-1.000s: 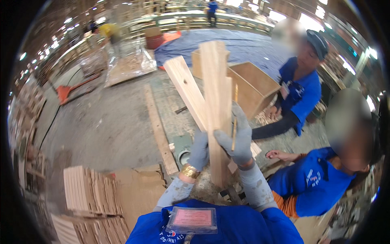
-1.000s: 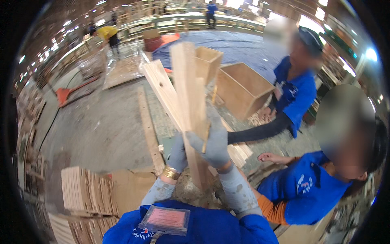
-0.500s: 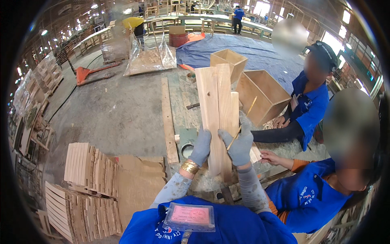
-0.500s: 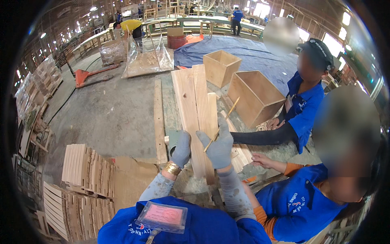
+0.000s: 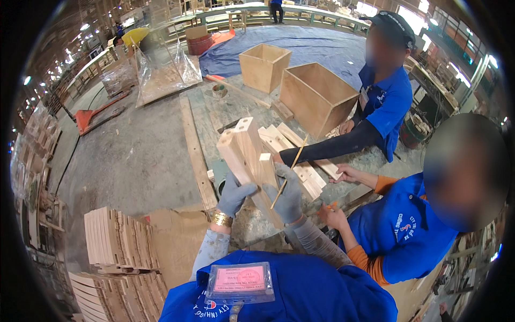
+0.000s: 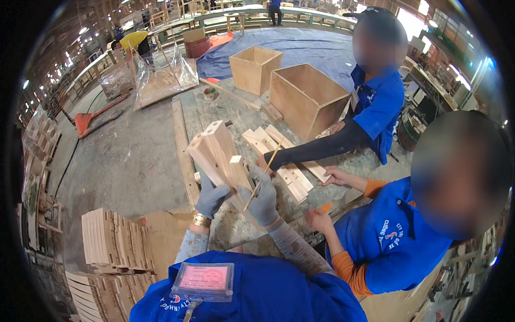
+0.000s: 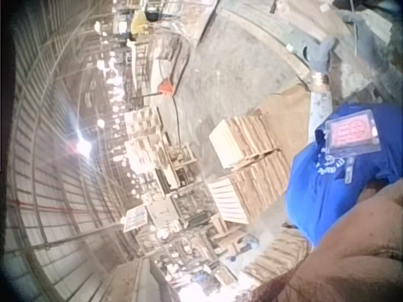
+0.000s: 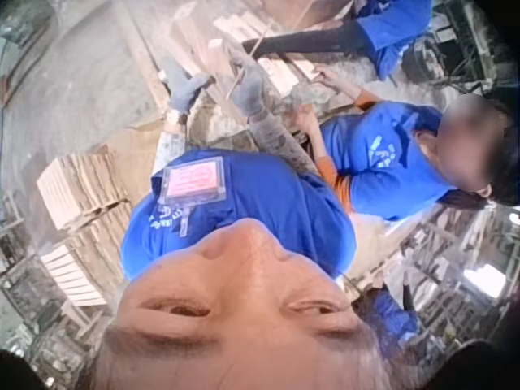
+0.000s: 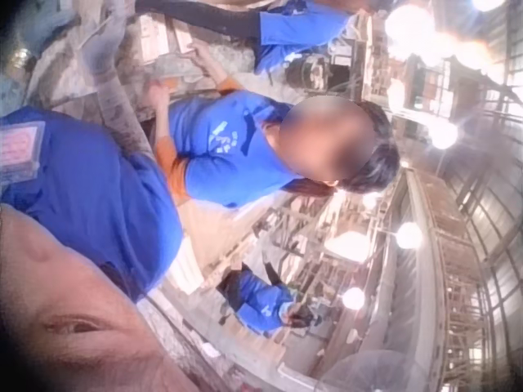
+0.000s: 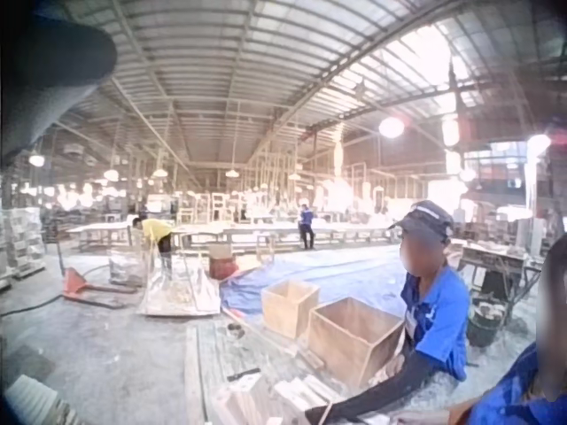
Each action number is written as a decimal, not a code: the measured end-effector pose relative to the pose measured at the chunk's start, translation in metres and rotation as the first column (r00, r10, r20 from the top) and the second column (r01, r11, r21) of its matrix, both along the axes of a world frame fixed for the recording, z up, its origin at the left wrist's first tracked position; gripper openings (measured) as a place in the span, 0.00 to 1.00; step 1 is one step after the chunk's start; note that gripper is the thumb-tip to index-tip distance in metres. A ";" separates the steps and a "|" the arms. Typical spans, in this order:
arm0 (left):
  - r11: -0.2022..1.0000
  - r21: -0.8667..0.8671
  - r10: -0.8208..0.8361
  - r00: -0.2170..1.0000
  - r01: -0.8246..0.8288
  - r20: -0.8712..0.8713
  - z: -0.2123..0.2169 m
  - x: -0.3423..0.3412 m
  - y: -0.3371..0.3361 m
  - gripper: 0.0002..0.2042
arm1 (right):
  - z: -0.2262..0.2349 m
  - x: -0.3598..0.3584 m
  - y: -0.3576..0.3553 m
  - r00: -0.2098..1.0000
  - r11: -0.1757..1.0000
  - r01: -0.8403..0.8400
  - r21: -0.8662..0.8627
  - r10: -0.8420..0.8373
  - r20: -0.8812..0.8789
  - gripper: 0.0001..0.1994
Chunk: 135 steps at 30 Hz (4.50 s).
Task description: The person applies glue to the holes of small wooden blocks using a thin stick. They pick up a block, dip the stick into a container of glue, and carefully apply it to the holes before placing the block down. The process is repeated for multiple blocks in a factory setting.
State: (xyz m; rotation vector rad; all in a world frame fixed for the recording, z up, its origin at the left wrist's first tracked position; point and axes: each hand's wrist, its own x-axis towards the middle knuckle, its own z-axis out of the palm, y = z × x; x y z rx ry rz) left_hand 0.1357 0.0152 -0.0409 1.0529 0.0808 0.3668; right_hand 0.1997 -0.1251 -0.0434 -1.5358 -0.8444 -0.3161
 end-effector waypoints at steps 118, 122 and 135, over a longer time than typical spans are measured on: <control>0.504 0.821 0.334 0.937 -0.270 0.103 0.069 -0.075 -0.031 0.26 | 0.198 -0.051 0.021 0.936 0.948 -0.009 -0.318 0.120 0.331 0.15; 0.505 0.807 0.347 0.928 -0.308 0.137 0.069 -0.073 -0.032 0.25 | 0.198 -0.049 0.022 0.912 0.940 0.016 -0.340 0.125 0.390 0.15; 0.549 0.782 0.342 0.933 -0.294 0.111 0.065 -0.070 -0.030 0.25 | 0.209 -0.050 0.012 0.999 0.982 -0.029 -0.188 0.023 -0.032 0.14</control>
